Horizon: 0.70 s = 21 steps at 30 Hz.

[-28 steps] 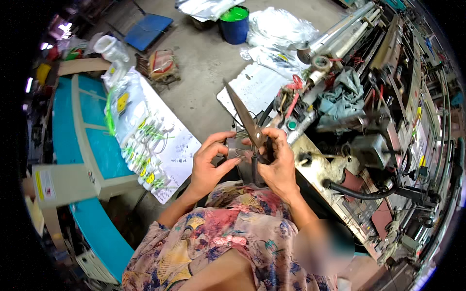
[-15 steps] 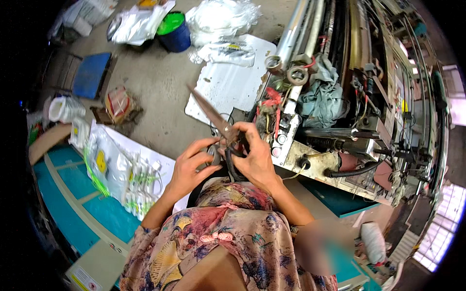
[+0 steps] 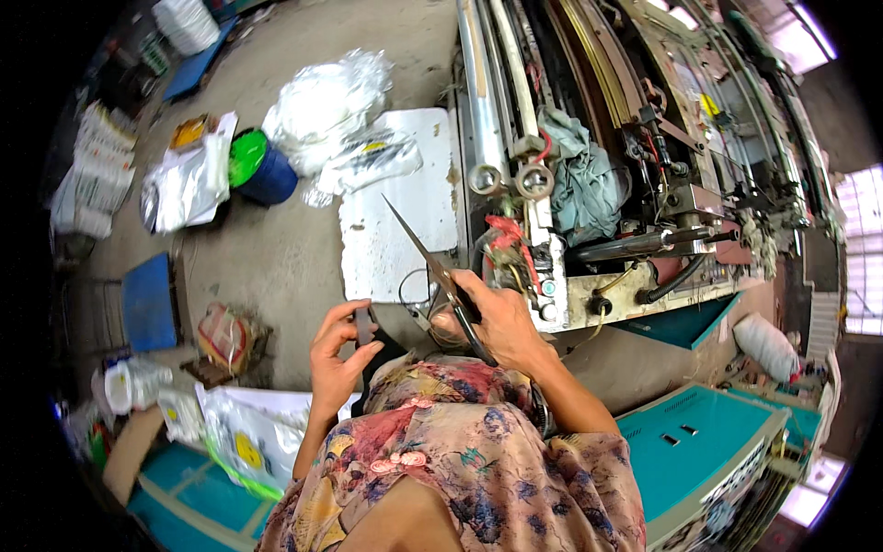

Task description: The person cleans a large industrial machine using a cloth and scissors. They wipe various metal parts and rollers, cut a piece of tape, and thread a thin strip into the machine's mechanism.

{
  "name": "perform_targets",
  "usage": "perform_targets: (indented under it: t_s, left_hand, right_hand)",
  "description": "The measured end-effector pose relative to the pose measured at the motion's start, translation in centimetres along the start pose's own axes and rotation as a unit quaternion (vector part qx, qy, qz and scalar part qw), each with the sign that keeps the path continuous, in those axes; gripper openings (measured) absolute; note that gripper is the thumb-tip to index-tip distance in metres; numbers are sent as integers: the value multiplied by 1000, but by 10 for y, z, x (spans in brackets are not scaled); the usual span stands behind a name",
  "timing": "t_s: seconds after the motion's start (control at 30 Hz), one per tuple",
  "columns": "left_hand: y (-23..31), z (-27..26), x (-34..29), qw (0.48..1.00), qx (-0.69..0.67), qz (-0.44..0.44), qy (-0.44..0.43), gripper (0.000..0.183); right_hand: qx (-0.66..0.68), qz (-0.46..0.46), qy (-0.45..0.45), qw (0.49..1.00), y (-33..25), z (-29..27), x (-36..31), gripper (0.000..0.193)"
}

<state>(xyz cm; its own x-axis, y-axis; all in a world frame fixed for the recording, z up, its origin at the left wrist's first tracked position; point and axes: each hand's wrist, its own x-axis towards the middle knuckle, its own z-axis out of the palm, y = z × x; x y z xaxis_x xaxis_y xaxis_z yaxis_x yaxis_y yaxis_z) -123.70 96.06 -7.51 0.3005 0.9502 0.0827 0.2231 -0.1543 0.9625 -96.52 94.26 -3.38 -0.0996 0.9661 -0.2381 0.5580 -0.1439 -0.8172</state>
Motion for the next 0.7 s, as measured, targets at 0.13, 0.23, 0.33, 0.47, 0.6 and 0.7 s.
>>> perform_targets:
  t_s: [0.13, 0.23, 0.33, 0.47, 0.6, 0.7]
  left_hand:
    - [-29, -95, 34, 1000, 10, 10, 18, 19]
    - [-53, -173, 47, 995, -57, -59, 60, 17]
    - [-61, -229, 65, 989, -72, -99, 82, 15]
    - [-71, -260, 100, 999, -9, -35, 11, 12]
    - [-77, -269, 147, 993, -93, -66, 12, 11]
    - [-84, -266, 202, 988, -133, -73, 30, 12]
  right_hand:
    - [20, 10, 108, 994, -17, 52, 41, 49]
    - [109, 113, 128, 979, -63, 85, 77, 47]
    - [140, 74, 177, 971, -97, 103, 124, 54]
    - [146, 28, 224, 963, -121, 92, 180, 52]
    - [81, 8, 284, 955, -145, 43, 244, 54]
    - [55, 10, 343, 938, -147, 2, 300, 53]
